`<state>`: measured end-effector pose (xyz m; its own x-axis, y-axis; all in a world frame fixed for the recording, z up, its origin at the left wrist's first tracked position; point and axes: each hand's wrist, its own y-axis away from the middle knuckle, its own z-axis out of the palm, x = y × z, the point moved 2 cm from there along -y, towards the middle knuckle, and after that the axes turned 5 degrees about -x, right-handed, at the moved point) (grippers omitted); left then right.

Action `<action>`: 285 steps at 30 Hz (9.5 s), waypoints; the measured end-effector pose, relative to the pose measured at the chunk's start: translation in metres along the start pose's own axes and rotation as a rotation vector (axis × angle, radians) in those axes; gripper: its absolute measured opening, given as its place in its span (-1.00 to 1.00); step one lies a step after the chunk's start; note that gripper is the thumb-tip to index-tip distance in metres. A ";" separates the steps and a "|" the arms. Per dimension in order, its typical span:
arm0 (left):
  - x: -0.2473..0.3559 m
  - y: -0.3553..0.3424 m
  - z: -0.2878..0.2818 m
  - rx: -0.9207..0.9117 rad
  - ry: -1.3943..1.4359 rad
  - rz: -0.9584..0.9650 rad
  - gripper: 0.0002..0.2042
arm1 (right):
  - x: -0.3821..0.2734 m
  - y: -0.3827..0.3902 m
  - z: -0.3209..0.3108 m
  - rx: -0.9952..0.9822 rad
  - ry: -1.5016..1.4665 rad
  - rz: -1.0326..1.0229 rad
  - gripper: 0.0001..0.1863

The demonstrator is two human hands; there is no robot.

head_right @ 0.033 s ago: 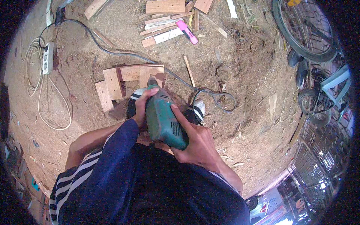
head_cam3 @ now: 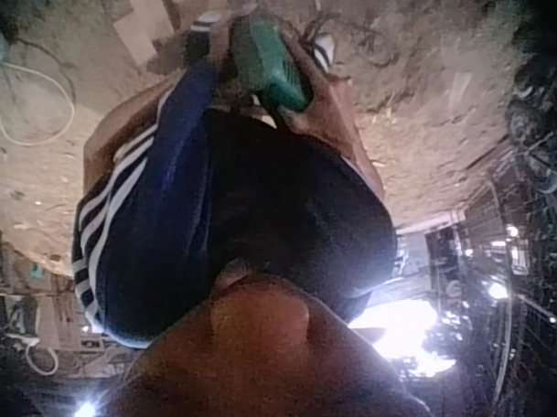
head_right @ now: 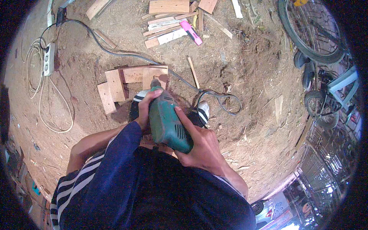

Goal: The person drills a hole into a piece of wood and then marks another piece of wood using a marker.

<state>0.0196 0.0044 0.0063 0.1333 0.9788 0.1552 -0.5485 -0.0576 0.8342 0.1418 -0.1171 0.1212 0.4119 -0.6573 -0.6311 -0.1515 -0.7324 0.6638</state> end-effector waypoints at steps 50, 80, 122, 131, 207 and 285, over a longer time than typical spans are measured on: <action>-0.005 -0.007 -0.007 -0.051 0.083 0.012 -0.51 | -0.001 -0.001 0.001 0.016 0.018 -0.057 0.11; -0.004 -0.005 -0.006 -0.084 0.102 0.023 -0.52 | -0.001 -0.001 0.001 0.023 -0.006 -0.017 0.09; -0.004 -0.004 -0.004 -0.065 0.112 0.002 -0.52 | -0.002 -0.001 0.000 0.033 0.021 -0.013 0.09; -0.005 -0.005 -0.008 -0.042 0.082 0.030 -0.57 | -0.003 -0.002 0.001 0.018 0.012 0.005 0.10; 0.012 0.007 0.014 -0.218 0.042 -0.003 -0.48 | 0.003 0.008 -0.005 0.212 -0.207 -0.042 -0.03; 0.092 -0.048 -0.043 0.004 -1.565 1.010 -0.66 | 0.253 -0.075 -0.058 0.830 0.466 0.124 0.13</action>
<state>0.0223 0.1058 -0.0421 0.3434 -0.4699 0.8132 -0.8930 -0.4315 0.1278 0.3092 -0.2185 -0.0652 0.6389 -0.7328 -0.2340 -0.7325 -0.6725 0.1058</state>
